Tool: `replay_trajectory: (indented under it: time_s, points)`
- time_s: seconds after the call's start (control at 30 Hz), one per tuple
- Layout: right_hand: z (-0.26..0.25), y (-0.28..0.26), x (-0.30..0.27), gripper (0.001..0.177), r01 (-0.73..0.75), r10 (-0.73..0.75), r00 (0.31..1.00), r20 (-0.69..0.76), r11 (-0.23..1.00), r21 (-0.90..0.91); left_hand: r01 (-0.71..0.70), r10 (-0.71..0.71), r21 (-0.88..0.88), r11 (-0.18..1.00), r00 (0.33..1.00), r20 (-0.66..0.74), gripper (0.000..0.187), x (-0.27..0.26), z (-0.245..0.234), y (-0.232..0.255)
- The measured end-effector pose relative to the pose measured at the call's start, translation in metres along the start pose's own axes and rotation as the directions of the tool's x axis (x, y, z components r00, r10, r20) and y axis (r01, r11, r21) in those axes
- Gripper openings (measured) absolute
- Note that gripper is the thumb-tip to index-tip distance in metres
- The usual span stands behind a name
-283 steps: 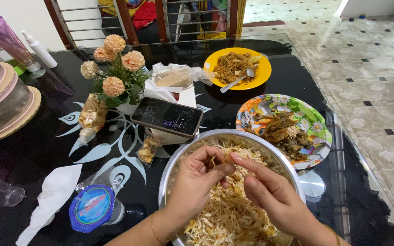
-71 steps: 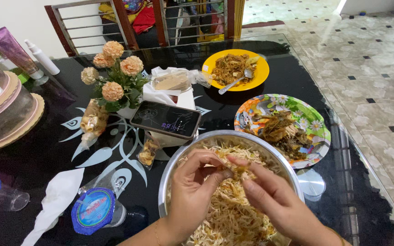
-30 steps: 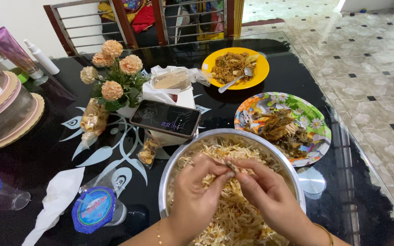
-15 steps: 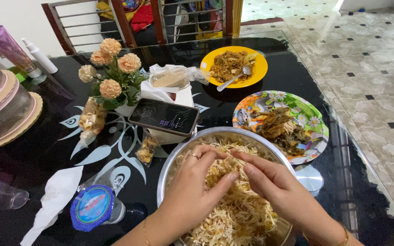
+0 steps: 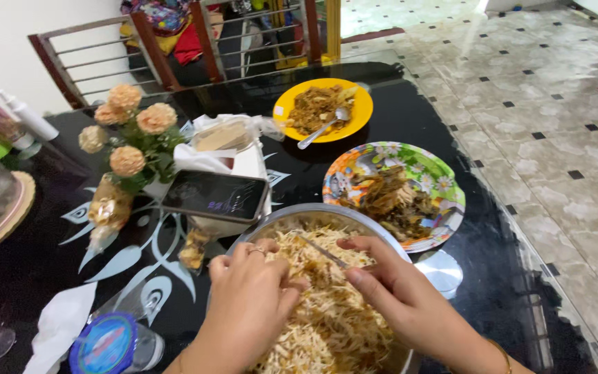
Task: The person shreds cooked chicken by hand and with a small knife, placing the shredded pieces into a large bowl of rice.
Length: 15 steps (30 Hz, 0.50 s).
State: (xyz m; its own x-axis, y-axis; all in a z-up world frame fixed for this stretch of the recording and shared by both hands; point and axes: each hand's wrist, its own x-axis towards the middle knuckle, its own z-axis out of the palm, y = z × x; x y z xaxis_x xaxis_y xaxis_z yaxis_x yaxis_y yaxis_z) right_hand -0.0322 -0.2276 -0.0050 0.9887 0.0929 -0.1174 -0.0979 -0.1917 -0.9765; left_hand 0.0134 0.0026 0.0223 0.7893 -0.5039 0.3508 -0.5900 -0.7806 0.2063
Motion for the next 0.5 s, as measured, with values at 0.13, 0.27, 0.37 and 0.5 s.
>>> replay_trajectory:
  time_s: [0.13,0.27,0.37,0.5]
  points:
    - [-0.031,0.005,-0.001,0.039,0.123,-0.115,0.990,-0.087,0.987,0.101,0.123,-0.134,0.061,0.991,0.966,0.220,0.046,0.018,-0.003,0.013]
    - [-0.087,0.005,0.019,0.034,0.252,-0.191,0.945,-0.264,0.943,0.218,0.081,-0.075,-0.010,0.997,0.957,0.282,0.047,0.049,-0.003,0.025]
    - [-0.110,0.009,0.038,0.028,0.248,-0.108,0.940,-0.324,0.869,0.429,0.087,-0.041,-0.192,0.978,0.972,0.232,0.031,0.092,0.019,0.029]
    - [-0.107,0.022,0.057,0.030,0.182,-0.038,0.948,-0.316,0.878,0.443,0.121,-0.047,-0.384,0.915,0.979,0.197,0.029,0.149,0.071,0.038]
